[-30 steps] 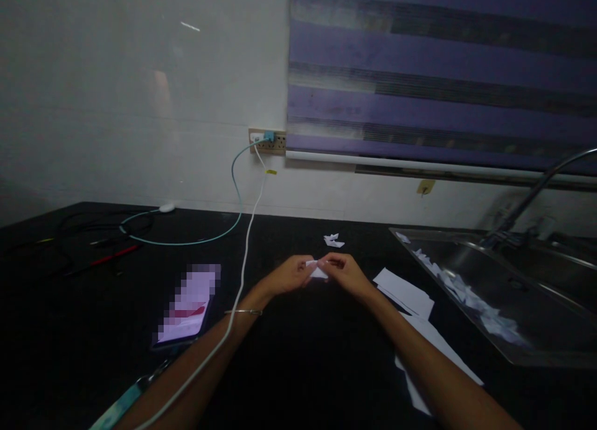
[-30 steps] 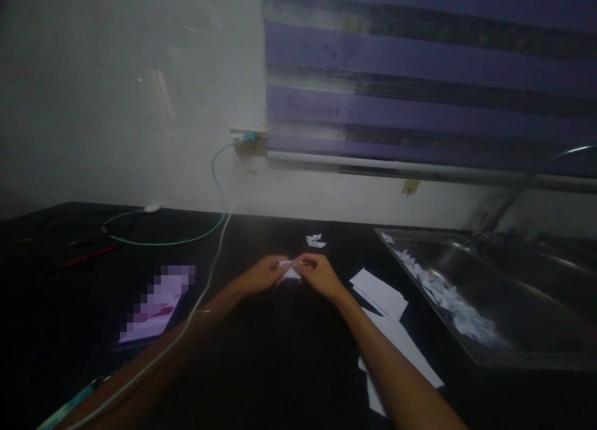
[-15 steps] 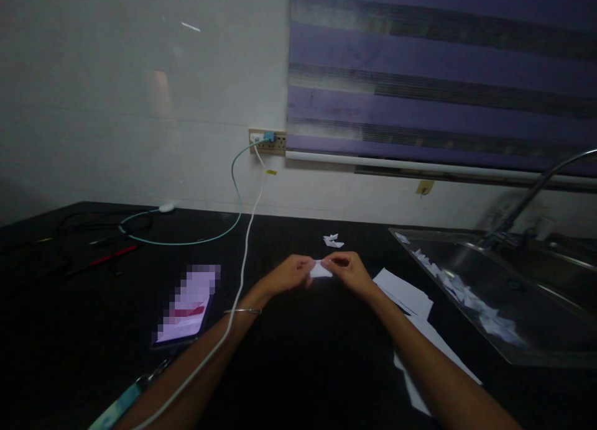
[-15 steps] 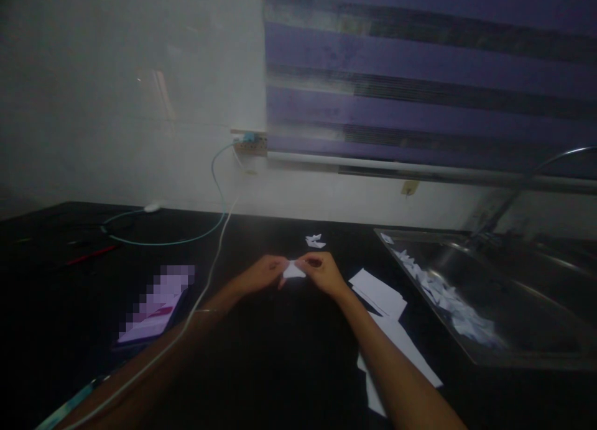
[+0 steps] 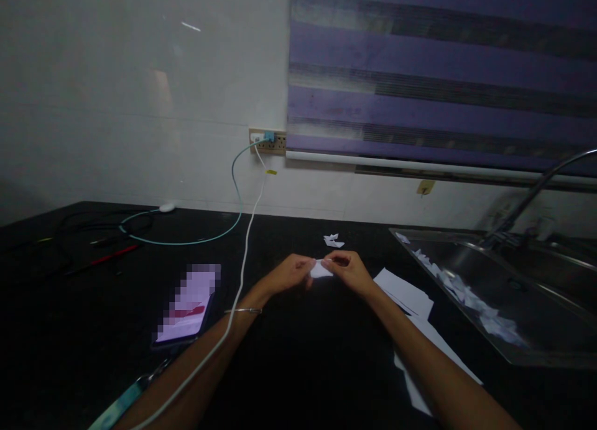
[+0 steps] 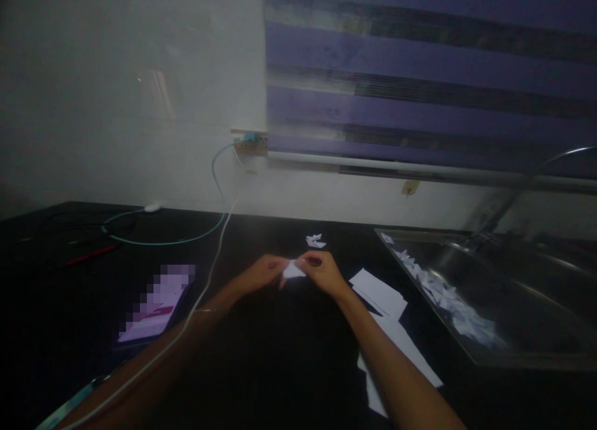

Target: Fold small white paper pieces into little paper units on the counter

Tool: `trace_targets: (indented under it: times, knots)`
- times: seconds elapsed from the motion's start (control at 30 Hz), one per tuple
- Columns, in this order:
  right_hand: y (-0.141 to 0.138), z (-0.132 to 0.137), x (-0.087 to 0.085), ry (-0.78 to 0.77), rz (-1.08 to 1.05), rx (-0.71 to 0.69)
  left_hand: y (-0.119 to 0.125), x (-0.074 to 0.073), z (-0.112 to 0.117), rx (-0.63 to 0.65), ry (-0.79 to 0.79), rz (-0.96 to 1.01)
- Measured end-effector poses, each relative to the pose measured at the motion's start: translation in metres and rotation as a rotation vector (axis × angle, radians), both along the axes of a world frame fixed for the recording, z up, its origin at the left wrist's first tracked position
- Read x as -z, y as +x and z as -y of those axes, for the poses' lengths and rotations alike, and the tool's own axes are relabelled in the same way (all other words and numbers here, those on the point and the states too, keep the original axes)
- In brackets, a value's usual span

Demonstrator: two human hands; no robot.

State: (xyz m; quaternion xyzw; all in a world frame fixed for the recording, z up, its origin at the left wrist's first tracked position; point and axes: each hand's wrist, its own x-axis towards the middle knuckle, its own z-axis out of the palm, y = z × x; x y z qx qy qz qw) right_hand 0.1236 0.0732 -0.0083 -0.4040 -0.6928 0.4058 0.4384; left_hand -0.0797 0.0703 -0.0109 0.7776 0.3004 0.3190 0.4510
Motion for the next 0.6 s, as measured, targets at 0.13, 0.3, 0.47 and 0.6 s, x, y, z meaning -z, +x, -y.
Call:
trace_targets:
  times: [0.13,0.3,0.47,0.6]
  knots:
    - [0.001,-0.002,0.002,-0.027,-0.026,-0.040,0.000,0.005,-0.003,-0.030,-0.004,-0.017]
    - [0.003,-0.003,0.004,-0.002,0.011,-0.101,0.001,0.008,-0.004,-0.007,0.015,-0.045]
    - [-0.002,0.005,0.001,0.209,0.157,-0.021,0.002,0.007,-0.005,-0.052,-0.003,0.030]
    - [-0.005,0.010,-0.002,0.403,0.273,-0.058,0.002,0.010,-0.009,-0.102,-0.113,0.071]
